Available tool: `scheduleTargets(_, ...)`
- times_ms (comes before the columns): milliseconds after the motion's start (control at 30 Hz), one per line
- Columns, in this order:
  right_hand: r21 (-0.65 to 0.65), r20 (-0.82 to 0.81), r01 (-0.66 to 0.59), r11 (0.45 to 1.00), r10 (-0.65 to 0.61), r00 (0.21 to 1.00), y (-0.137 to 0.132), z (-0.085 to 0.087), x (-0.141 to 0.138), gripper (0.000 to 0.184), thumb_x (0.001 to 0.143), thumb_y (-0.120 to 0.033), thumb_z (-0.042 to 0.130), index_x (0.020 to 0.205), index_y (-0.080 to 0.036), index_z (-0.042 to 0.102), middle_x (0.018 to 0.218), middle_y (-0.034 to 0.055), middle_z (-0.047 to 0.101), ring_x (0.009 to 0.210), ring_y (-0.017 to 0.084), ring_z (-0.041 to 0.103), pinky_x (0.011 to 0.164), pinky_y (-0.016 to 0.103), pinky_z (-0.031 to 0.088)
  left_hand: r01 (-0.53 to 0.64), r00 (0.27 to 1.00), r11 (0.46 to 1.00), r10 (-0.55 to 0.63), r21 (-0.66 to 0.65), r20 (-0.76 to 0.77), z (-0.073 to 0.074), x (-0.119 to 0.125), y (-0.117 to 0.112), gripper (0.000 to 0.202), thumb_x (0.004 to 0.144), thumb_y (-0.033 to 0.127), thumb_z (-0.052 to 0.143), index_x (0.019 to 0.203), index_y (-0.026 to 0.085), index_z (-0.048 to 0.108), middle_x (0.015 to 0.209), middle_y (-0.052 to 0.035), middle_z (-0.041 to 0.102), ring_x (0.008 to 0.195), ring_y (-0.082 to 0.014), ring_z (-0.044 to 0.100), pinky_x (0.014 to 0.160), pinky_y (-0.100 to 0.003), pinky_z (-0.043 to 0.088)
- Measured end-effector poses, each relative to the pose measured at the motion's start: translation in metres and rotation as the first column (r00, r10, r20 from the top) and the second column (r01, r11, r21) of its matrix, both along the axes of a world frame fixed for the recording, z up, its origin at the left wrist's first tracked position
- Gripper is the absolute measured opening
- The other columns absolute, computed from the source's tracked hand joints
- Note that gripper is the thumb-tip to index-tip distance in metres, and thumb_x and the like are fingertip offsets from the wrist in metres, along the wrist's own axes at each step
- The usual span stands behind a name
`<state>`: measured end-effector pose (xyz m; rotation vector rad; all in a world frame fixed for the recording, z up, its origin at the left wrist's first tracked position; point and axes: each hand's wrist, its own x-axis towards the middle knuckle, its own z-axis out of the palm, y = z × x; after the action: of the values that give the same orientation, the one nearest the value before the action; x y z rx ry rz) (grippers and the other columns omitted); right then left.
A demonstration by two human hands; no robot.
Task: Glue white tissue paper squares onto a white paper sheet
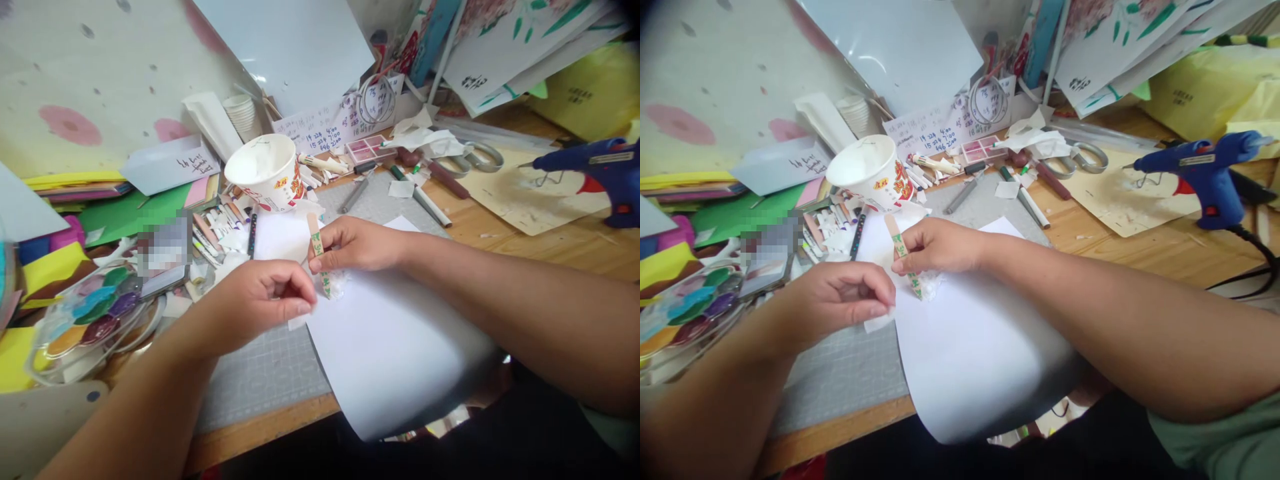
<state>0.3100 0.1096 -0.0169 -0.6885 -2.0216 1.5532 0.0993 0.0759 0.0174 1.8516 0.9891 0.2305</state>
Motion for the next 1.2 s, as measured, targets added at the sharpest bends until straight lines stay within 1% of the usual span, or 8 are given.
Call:
scheduleTargets(100, -0.001, -0.019, 0.004, 1.0, -0.004, 1.0, -0.001, 0.001, 0.0, 0.022, 0.077, -0.029, 0.061, 0.071, -0.008, 0.059, 0.059, -0.004, 0.046, 0.056, 0.008, 0.042, 0.057, 0.022, 0.037, 0.043, 0.999, 0.998, -0.043, -0.038, 0.017, -0.002, 0.008, -0.004, 0.005, 0.077, 0.023, 0.061, 0.076, 0.018, 0.062, 0.071, 0.0012, 0.062, 0.066, -0.0117, 0.056, 0.06, -0.022, 0.045)
scheduleTargets(267, -0.073, -0.1, 0.047, 0.996, -0.054, 0.994, -0.001, -0.004, -0.002, 0.018, 0.075, -0.025, 0.061, 0.07, -0.009, 0.06, 0.059, -0.0027, 0.053, 0.055, 0.008, 0.046, 0.056, 0.022, 0.039, 0.064, 0.984, 0.98, -0.03, 0.188, -0.176, -0.007, 0.016, -0.005, 0.01, 0.08, 0.021, 0.054, 0.077, 0.019, 0.063, 0.075, 0.0011, 0.065, 0.07, -0.0138, 0.058, 0.066, -0.025, 0.045)
scheduleTargets(433, -0.082, -0.278, 0.39, 0.917, -0.397, 0.875, -0.001, 0.006, 0.002, 0.015, 0.076, -0.023, 0.063, 0.068, -0.011, 0.06, 0.053, -0.0045, 0.051, 0.048, 0.006, 0.042, 0.049, 0.019, 0.035, 0.056, 0.985, 0.957, -0.007, 0.285, -0.171, -0.013, 0.018, -0.005, 0.01, 0.079, 0.02, 0.054, 0.077, 0.021, 0.063, 0.074, 0.0031, 0.066, 0.064, -0.0122, 0.057, 0.061, -0.023, 0.044)
scheduleTargets(533, 0.08, -0.251, 0.547, 0.833, -0.514, 0.82, -0.021, 0.025, 0.015, 0.018, 0.082, -0.025, 0.06, 0.069, -0.012, 0.061, 0.051, -0.0053, 0.049, 0.047, 0.006, 0.041, 0.047, 0.019, 0.034, 0.027, 0.991, 0.957, 0.013, 0.289, -0.136, -0.017, 0.019, -0.006, 0.01, 0.078, 0.017, 0.054, 0.078, 0.021, 0.063, 0.072, 0.0036, 0.065, 0.063, -0.0115, 0.057, 0.059, -0.022, 0.043)
scheduleTargets(667, 0.439, -0.034, 0.464, 0.77, -0.501, 0.865, -0.08, 0.036, 0.031, 0.008, 0.083, -0.019, 0.061, 0.078, -0.014, 0.066, 0.073, 0.0034, 0.067, 0.063, 0.01, 0.058, 0.059, 0.021, 0.045, 0.015, 0.995, 0.951, 0.016, 0.31, -0.097, -0.019, 0.022, -0.01, 0.014, 0.076, 0.011, 0.054, 0.078, 0.021, 0.063, 0.073, 0.0039, 0.065, 0.065, -0.0117, 0.058, 0.061, -0.023, 0.044)
scheduleTargets(833, 0.652, 0.089, 0.242, 0.719, -0.389, 0.917, -0.137, 0.013, 0.03, 0.022, 0.087, -0.012, 0.052, 0.107, -0.01, 0.063, 0.092, 0.0122, 0.069, 0.079, 0.014, 0.062, 0.07, 0.026, 0.051, 0.033, 0.999, 0.933, -0.021, 0.358, -0.036, -0.023, 0.024, -0.013, 0.015, 0.075, 0.01, 0.056, 0.075, 0.022, 0.065, 0.078, 0.0031, 0.063, 0.069, -0.011, 0.059, 0.066, -0.024, 0.045)
scheduleTargets(1033, 0.825, 0.145, 0.129, 0.55, -0.427, 0.893, -0.142, -0.002, 0.02, 0.029, 0.09, -0.015, 0.041, 0.112, -0.008, 0.059, 0.095, 0.0134, 0.067, 0.076, 0.017, 0.061, 0.062, 0.029, 0.051, -0.002, 1.0, 0.927, -0.004, 0.374, 0.015, -0.027, 0.028, -0.014, 0.016, 0.074, 0.008, 0.057, 0.075, 0.021, 0.066, 0.077, 0.0031, 0.064, 0.071, -0.011, 0.059, 0.066, -0.024, 0.046)
scheduleTargets(1200, 0.861, 0.175, 0.121, 0.494, -0.512, 0.841, -0.139, -0.004, 0.013, 0.03, 0.091, -0.009, 0.038, 0.108, -0.007, 0.062, 0.086, 0.0109, 0.067, 0.072, 0.016, 0.062, 0.059, 0.027, 0.051, -0.015, 0.999, 0.926, 0.003, 0.377, 0.032, -0.03, 0.031, -0.016, 0.016, 0.075, 0.007, 0.058, 0.077, 0.021, 0.066, 0.078, 0.0039, 0.066, 0.071, -0.0107, 0.06, 0.066, -0.023, 0.046)
